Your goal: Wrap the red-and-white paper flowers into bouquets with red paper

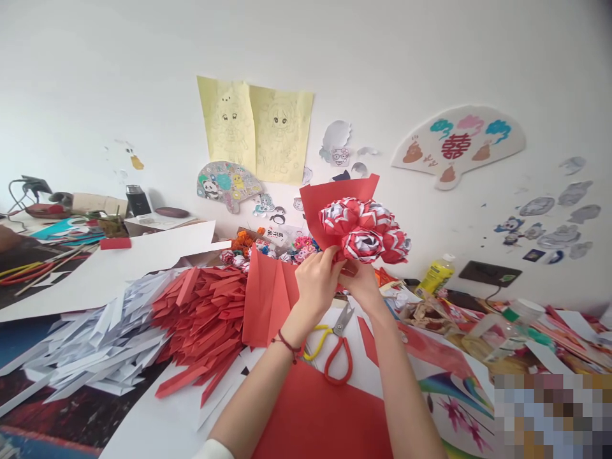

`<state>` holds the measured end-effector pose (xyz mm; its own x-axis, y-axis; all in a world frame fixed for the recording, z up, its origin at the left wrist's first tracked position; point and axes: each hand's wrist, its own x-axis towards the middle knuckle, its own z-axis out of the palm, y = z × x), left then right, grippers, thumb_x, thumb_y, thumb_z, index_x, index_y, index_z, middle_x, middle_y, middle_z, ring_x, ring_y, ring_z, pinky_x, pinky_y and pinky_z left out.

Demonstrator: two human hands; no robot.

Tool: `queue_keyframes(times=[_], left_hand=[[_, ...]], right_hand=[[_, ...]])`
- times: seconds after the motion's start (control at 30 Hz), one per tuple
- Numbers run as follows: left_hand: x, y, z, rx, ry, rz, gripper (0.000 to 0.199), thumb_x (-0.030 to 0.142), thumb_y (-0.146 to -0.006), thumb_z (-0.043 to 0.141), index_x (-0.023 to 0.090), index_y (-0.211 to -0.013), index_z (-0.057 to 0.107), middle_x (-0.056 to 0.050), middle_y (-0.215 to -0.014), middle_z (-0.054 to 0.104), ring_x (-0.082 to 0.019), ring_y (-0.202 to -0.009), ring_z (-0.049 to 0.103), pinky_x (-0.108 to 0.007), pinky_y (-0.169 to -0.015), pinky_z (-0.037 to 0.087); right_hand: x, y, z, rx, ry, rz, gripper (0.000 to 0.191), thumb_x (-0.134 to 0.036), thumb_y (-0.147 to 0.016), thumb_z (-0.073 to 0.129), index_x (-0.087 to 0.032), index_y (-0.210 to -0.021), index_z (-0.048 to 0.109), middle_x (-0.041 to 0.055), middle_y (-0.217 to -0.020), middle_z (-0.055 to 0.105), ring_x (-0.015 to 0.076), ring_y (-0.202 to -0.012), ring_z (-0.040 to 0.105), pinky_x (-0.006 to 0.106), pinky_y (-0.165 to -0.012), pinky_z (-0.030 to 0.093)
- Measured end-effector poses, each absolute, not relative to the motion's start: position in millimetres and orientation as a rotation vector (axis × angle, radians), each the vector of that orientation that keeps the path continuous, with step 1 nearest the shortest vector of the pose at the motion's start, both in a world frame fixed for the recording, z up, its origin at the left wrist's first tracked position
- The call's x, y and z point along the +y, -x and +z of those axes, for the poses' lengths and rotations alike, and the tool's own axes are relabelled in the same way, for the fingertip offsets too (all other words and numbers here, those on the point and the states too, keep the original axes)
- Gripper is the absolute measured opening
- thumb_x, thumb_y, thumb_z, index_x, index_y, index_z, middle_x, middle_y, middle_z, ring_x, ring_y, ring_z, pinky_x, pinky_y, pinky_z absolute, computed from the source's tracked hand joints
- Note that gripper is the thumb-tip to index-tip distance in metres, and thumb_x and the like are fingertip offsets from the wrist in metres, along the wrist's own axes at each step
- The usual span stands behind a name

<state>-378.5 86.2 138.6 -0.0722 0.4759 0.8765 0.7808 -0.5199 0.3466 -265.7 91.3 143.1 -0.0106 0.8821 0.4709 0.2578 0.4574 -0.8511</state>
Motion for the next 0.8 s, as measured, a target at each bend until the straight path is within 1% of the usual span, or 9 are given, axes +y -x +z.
queue_keyframes(times=[0.07,0.17,0.23,0.33,0.53,0.8], left_hand=[[85,378,140,-1.383,1.976,-1.668,0.015,0.031,-0.084,0.06,0.023,-0.096,0.064,0.0,-0.073,0.066,-0.013,-0.066,0.059,-0.023,-0.057,0.034],[85,378,142,-1.405,2.031,-1.72,0.014,0.029,-0.084,0.06,0.023,-0.096,0.064,-0.001,-0.078,0.068,-0.013,-0.07,0.06,-0.022,-0.061,0.038],[85,378,142,-1.413,2.056,-1.739,0.013,0.027,-0.084,0.06,0.023,-0.096,0.064,-0.001,-0.079,0.068,-0.013,-0.071,0.06,-0.022,-0.063,0.039],[85,378,143,-1.425,2.081,-1.763,0.013,0.028,-0.083,0.061,0.023,-0.094,0.065,-0.001,-0.079,0.068,-0.013,-0.071,0.06,-0.022,-0.063,0.04],[86,380,142,-1.429,2.118,-1.785,0.012,0.028,-0.083,0.06,0.023,-0.094,0.065,0.0,-0.077,0.067,-0.013,-0.07,0.06,-0.021,-0.063,0.041],[89,388,148,-1.483,2.193,-1.829,0.013,0.034,-0.082,0.062,0.024,-0.089,0.066,0.001,-0.071,0.069,-0.014,-0.065,0.061,-0.023,-0.062,0.041]], right_hand=[[92,264,143,-1.497,0.968,0.742,0.031,-0.021,-0.064,0.07,-0.017,-0.095,0.068,0.0064,-0.092,0.073,0.0256,-0.089,0.067,0.033,-0.077,0.053],[96,260,140,-1.451,0.87,0.863,0.041,-0.022,-0.063,0.074,-0.018,-0.102,0.065,0.0069,-0.098,0.072,0.0247,-0.095,0.066,0.033,-0.083,0.052],[99,258,136,-1.418,0.844,0.929,0.043,-0.023,-0.061,0.076,-0.018,-0.103,0.065,0.0075,-0.098,0.072,0.0245,-0.095,0.067,0.034,-0.083,0.052],[103,257,130,-1.36,0.828,0.986,0.044,-0.025,-0.059,0.078,-0.018,-0.101,0.066,0.0079,-0.099,0.072,0.0242,-0.095,0.067,0.034,-0.084,0.052],[104,259,127,-1.308,0.86,1.131,0.043,-0.03,-0.058,0.08,-0.015,-0.097,0.069,0.0101,-0.096,0.073,0.0255,-0.091,0.068,0.033,-0.077,0.054],[100,263,129,-1.27,0.872,1.065,0.043,-0.037,-0.056,0.082,-0.015,-0.091,0.071,0.0106,-0.096,0.073,0.0262,-0.086,0.069,0.035,-0.072,0.055]])
